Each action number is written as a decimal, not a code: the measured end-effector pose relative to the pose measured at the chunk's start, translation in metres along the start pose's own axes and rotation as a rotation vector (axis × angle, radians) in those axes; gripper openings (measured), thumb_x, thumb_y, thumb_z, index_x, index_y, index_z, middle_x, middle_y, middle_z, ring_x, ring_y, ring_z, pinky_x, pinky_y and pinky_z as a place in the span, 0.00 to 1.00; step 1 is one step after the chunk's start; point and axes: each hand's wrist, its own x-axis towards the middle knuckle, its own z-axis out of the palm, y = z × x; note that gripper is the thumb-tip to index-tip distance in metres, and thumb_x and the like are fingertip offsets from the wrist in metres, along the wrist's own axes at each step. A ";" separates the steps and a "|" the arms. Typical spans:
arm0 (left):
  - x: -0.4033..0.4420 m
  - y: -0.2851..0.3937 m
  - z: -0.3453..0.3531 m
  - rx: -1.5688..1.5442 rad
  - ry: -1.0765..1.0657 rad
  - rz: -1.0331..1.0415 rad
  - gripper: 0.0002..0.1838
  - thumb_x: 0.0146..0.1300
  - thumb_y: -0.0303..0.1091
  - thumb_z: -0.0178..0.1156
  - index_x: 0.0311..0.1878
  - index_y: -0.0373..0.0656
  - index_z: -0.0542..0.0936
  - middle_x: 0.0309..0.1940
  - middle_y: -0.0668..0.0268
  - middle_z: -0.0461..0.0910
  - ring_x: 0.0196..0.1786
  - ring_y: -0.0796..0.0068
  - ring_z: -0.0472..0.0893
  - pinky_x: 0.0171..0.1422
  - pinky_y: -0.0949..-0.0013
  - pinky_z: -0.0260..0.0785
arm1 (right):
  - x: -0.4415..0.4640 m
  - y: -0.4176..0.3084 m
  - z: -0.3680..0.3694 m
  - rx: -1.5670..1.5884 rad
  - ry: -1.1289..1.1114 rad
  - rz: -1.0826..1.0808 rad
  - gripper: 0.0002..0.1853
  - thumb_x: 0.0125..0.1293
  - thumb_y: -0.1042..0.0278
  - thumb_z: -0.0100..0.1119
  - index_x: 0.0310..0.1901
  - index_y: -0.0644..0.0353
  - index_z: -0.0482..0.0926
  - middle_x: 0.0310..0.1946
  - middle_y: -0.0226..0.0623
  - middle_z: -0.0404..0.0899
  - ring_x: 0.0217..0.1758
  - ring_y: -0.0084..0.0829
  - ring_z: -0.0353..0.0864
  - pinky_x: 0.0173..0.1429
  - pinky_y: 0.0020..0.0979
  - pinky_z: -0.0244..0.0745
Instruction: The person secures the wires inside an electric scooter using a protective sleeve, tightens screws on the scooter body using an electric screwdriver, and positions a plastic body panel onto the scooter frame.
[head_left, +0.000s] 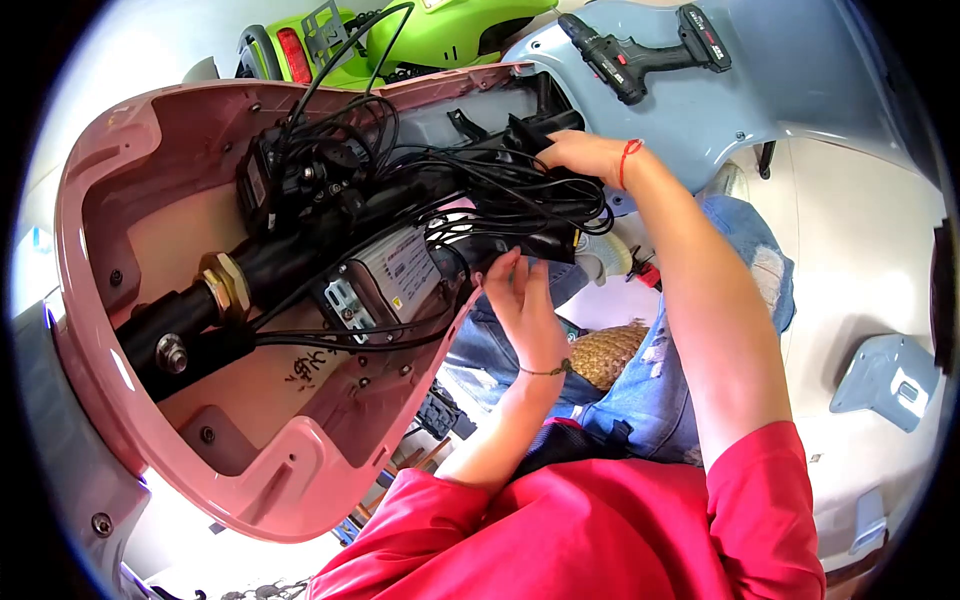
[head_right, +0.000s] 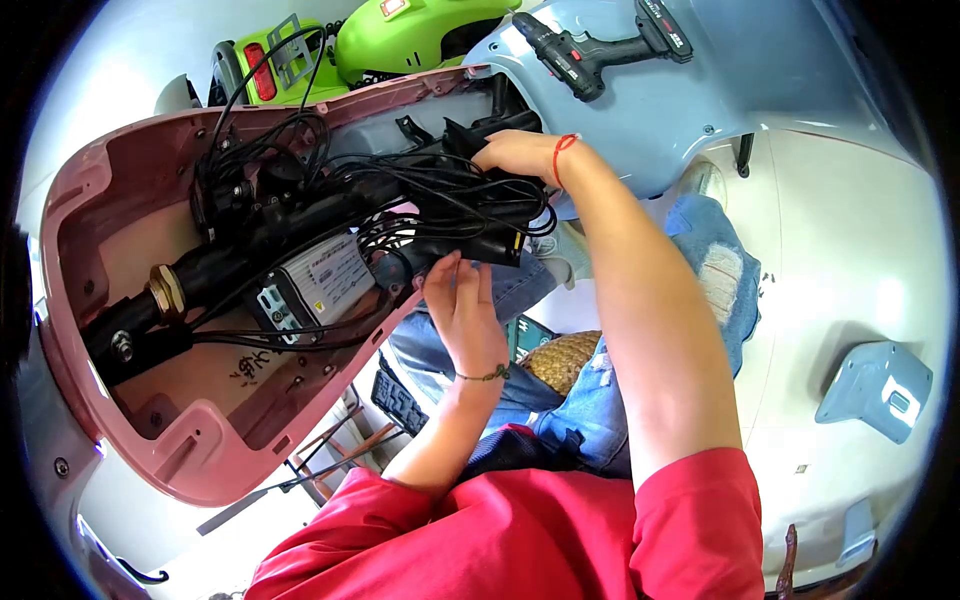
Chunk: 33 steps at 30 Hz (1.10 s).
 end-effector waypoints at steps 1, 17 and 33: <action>-0.004 0.003 -0.002 -0.037 -0.043 0.038 0.20 0.70 0.23 0.52 0.63 0.36 0.62 0.61 0.61 0.63 0.64 0.69 0.69 0.70 0.62 0.62 | 0.001 0.000 -0.001 -0.033 -0.007 -0.027 0.14 0.57 0.68 0.57 0.44 0.62 0.80 0.35 0.30 0.83 0.33 0.20 0.80 0.39 0.23 0.75; 0.049 -0.012 0.018 -0.770 -0.358 -0.339 0.30 0.63 0.40 0.49 0.67 0.37 0.65 0.66 0.58 0.70 0.67 0.59 0.69 0.74 0.56 0.57 | -0.007 -0.008 0.008 -0.052 -0.023 -0.044 0.14 0.58 0.67 0.56 0.43 0.65 0.80 0.35 0.35 0.82 0.38 0.24 0.81 0.44 0.28 0.76; 0.033 0.033 0.039 -0.644 -0.288 -0.398 0.31 0.70 0.53 0.49 0.69 0.44 0.65 0.65 0.66 0.70 0.64 0.64 0.71 0.70 0.60 0.58 | -0.052 -0.027 0.040 -1.092 0.610 -0.455 0.11 0.63 0.70 0.51 0.42 0.65 0.80 0.33 0.56 0.81 0.40 0.56 0.80 0.47 0.50 0.74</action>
